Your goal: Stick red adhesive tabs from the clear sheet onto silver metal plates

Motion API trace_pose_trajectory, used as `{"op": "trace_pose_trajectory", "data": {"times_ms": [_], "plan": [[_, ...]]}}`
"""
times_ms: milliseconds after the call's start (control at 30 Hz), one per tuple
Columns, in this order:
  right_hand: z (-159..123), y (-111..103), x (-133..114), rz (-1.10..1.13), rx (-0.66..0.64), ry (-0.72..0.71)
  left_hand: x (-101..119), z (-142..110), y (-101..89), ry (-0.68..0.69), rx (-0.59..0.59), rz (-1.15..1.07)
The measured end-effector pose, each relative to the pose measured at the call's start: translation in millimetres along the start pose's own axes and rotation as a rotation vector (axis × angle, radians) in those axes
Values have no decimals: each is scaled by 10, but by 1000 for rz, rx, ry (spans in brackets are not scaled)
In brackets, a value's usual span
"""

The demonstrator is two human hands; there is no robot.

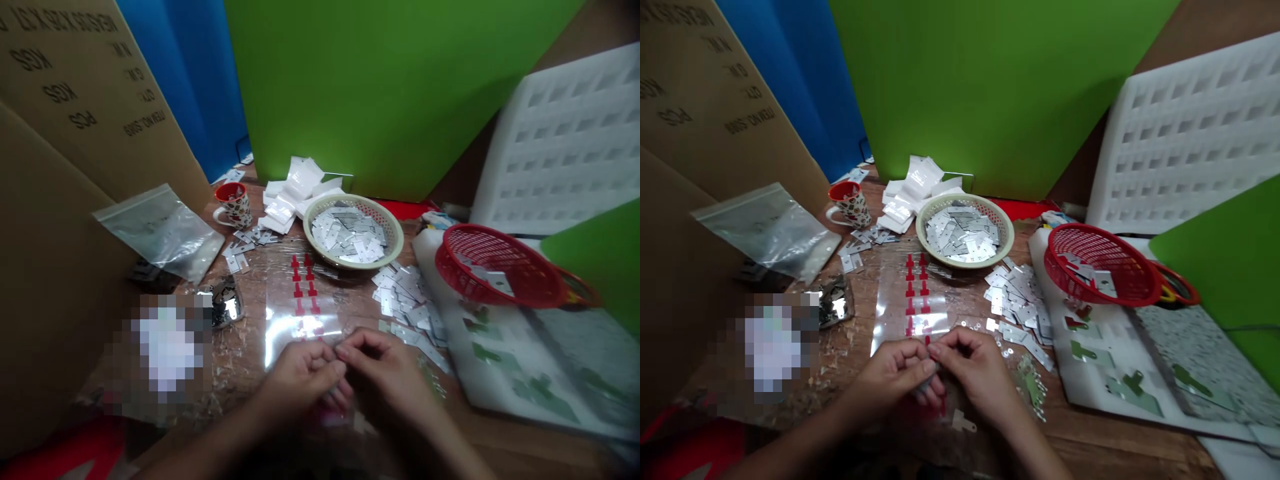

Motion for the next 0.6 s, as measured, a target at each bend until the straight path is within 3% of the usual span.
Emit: {"op": "trace_pose_trajectory", "data": {"times_ms": [100,167,267,333,400,600], "plan": [[123,-276,-158,73,215,-52,382,174,-349,293,62,454],[226,-548,-315,341,453,-85,712,373,-722,437,295,950],[346,-891,-524,763,642,-95,1088,748,-1269,389,514,1180],[376,-1005,-596,863,674,-107,1191,980,-1520,319,587,1292],[370,-1004,-586,863,630,-101,1190,1151,-1655,261,599,1379],[232,-646,-266,749,491,44,1078,1372,-1685,208,511,1476]]}}
Point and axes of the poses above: each hand's wrist, its own z-axis towards the middle knuckle, its own y-axis out of the palm, x = y × z, the point moved 2 cm from there along z, towards the middle knuckle, and after that the axes turned 13 degrees about x, right-handed, at the moved point
